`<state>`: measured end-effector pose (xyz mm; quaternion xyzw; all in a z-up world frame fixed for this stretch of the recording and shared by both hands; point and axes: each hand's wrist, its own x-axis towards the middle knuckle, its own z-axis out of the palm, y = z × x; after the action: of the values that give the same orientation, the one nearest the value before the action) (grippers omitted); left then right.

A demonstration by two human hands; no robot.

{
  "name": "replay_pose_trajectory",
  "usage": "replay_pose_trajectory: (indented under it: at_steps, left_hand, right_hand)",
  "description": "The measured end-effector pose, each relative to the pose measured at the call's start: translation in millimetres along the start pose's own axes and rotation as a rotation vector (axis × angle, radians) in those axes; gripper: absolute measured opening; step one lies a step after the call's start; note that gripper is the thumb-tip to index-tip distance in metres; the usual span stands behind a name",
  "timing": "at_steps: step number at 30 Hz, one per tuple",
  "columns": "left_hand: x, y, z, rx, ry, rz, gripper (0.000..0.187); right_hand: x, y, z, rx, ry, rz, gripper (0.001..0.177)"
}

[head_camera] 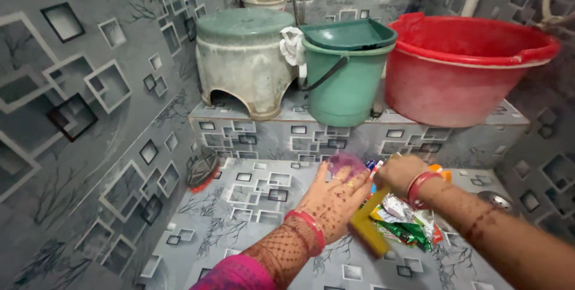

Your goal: The person uses a yellow brush and a green dustpan to sweep various pieces of trash from a tiled floor into a green pedal bin. The person repeatedly sweeps small items into the dustpan and empties them into the bin.

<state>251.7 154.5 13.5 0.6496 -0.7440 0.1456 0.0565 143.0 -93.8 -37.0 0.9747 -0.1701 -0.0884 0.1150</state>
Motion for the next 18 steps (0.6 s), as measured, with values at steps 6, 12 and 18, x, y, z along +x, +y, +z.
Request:
replay_pose_trajectory:
  at_steps: [6, 12, 18]
  left_hand:
    - [-4, -5, -10, -0.024, -0.024, 0.001, 0.059]
    - [-19, -23, -9, 0.065, -0.045, -0.050, 0.067]
    - [-16, -25, -2, 0.050, -0.047, -0.025, 0.065]
  right_hand:
    - [-6, -24, 18, 0.297, -0.132, 0.003, 0.029]
    - [4, 60, 44, 0.638, 0.015, 0.487, 0.037]
    - [50, 72, 122, 0.524, 0.166, 0.425, 0.037]
